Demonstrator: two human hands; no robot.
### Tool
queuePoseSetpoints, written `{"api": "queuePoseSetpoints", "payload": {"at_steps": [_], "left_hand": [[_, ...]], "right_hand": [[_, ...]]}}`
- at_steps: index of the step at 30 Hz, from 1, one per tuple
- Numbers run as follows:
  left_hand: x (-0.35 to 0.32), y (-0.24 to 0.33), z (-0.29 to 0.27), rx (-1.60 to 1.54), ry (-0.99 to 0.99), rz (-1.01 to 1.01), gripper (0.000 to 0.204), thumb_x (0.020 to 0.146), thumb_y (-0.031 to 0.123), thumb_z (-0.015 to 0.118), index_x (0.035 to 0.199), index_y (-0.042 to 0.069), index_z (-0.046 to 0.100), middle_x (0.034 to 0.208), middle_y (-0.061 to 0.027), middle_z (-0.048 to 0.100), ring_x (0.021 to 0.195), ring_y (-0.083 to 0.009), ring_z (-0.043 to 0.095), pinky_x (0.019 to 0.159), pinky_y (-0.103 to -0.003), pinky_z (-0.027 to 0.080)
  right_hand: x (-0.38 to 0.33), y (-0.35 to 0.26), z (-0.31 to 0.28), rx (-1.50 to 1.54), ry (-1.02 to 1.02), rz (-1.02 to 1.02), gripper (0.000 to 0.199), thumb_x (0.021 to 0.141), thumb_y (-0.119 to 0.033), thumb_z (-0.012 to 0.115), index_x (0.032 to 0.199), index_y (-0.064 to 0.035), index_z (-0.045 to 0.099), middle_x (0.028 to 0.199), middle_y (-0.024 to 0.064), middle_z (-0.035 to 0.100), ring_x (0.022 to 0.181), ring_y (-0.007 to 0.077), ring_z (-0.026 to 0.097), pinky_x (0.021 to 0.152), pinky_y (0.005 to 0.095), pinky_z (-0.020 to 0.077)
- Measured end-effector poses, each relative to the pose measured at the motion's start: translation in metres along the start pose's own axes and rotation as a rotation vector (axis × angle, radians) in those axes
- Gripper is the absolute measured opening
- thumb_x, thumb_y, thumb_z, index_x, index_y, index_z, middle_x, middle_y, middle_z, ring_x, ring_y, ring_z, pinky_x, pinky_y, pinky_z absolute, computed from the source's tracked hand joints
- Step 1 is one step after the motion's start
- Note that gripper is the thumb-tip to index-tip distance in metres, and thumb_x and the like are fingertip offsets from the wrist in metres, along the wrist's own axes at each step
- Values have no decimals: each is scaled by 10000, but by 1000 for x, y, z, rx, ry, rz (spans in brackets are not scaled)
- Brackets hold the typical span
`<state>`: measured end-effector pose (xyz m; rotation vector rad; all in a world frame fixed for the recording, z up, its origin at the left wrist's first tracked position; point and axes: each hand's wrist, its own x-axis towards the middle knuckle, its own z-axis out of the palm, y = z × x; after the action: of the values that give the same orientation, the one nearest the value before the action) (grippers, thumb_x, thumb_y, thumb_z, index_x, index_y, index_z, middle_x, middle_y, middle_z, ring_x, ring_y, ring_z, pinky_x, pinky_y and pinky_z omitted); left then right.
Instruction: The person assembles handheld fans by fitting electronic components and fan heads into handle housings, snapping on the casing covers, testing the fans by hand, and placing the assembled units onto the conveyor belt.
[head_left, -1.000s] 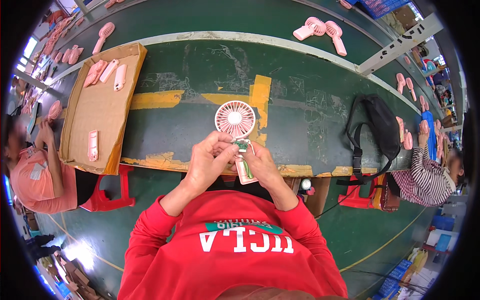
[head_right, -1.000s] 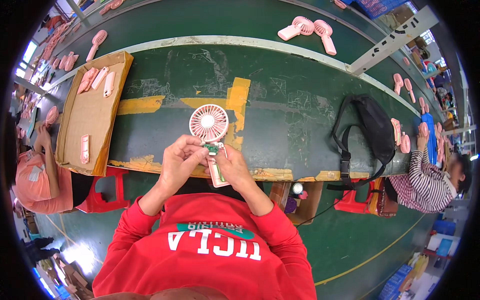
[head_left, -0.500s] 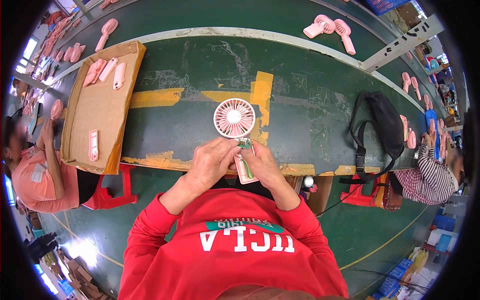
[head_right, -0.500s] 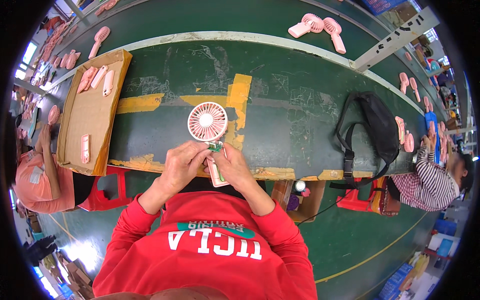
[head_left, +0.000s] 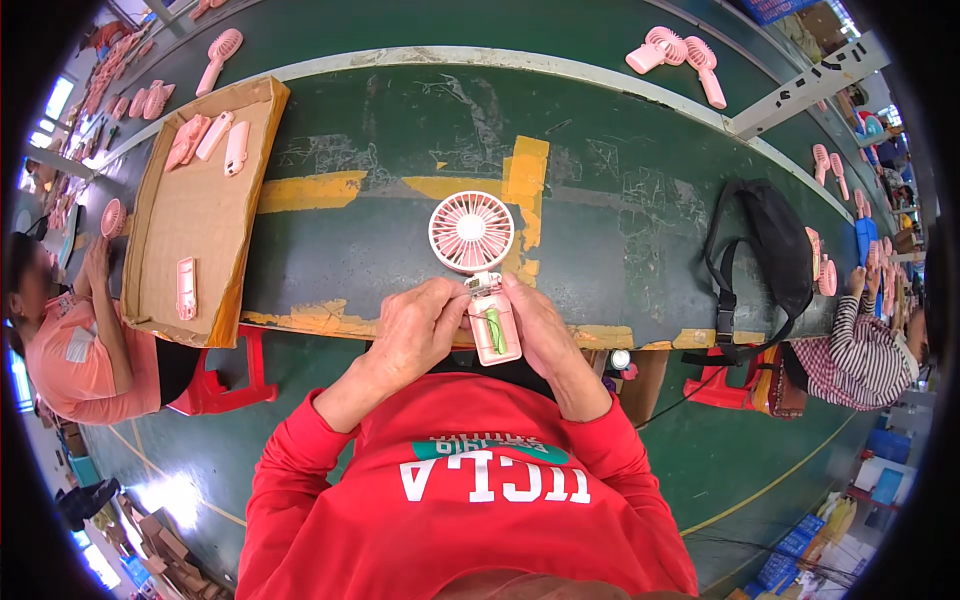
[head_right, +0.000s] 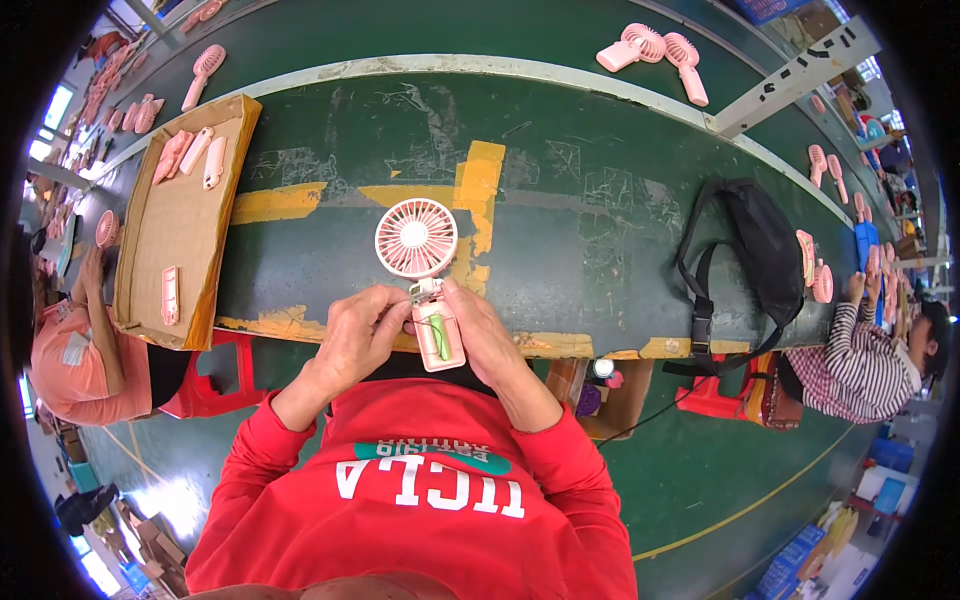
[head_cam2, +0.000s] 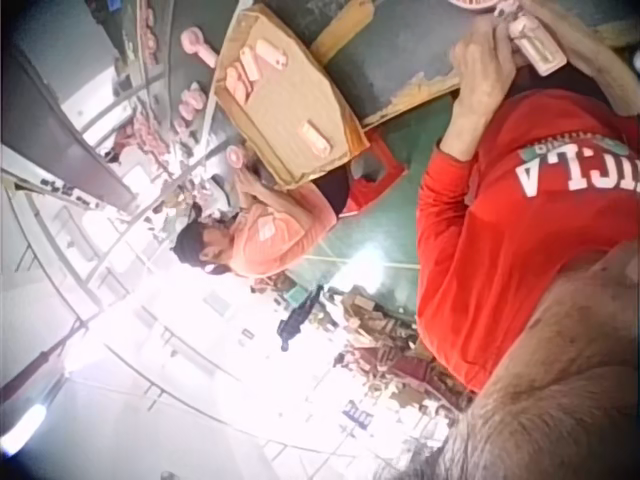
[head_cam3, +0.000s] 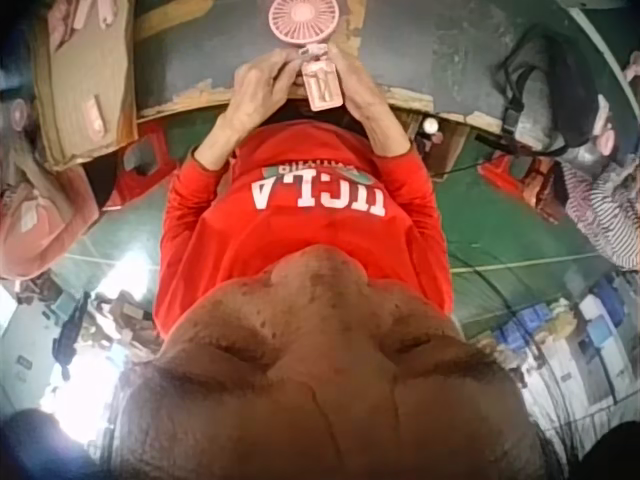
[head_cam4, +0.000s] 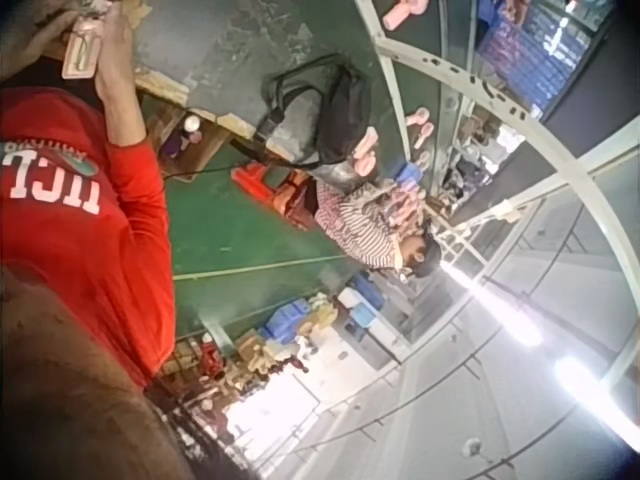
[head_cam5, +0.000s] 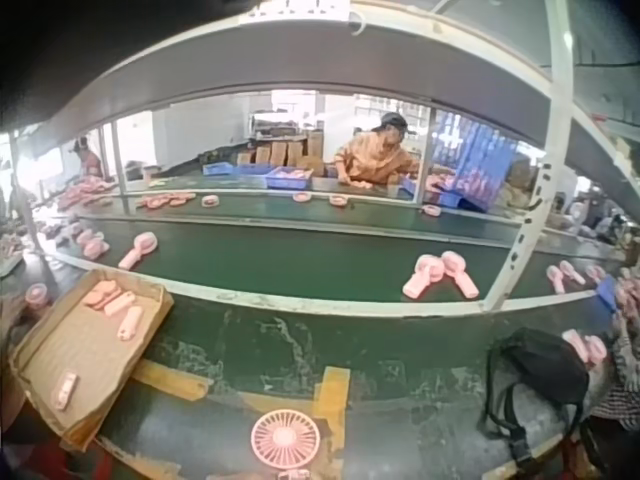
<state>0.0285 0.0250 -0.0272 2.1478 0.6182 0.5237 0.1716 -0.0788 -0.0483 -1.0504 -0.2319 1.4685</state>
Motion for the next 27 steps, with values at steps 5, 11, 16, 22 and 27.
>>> {"api": "queuePoseSetpoints", "payload": {"at_steps": [5,11,16,22,27], "left_hand": [[0,-1,2,5,-19,-18,49,850,4,575,864,-42,571,756,-168,631,664,-254,676,579,-322,519],[1,-2,5,89,29,78,52,830,11,599,850,-23,566,734,-158,619,629,-282,654,550,-346,503],[2,-1,5,193,32,139,88,793,4,627,841,-2,553,751,-143,611,678,-320,625,567,-374,492],[0,1,6,114,77,186,216,772,-11,591,987,12,581,823,-133,578,745,-335,594,626,-409,490],[-1,-2,2,196,-22,262,360,716,-13,607,1074,12,577,884,-129,581,778,-324,599,650,-404,504]], "right_hand": [[3,8,-7,-18,-3,-23,361,986,-289,404,1125,21,527,1010,107,624,876,155,624,766,271,519],[3,12,-10,-48,-15,-32,318,983,-243,422,1137,19,518,1017,83,615,866,118,608,748,245,504],[3,13,-9,-101,-9,-48,307,987,-227,416,1134,25,512,1015,68,609,862,99,596,741,233,497],[3,12,-9,-131,-36,-41,307,991,-231,407,1130,22,513,1005,61,607,862,96,591,743,230,496],[-1,5,-6,-145,-105,-44,309,977,-192,453,1200,19,483,1078,63,580,941,102,575,798,233,483]]}}
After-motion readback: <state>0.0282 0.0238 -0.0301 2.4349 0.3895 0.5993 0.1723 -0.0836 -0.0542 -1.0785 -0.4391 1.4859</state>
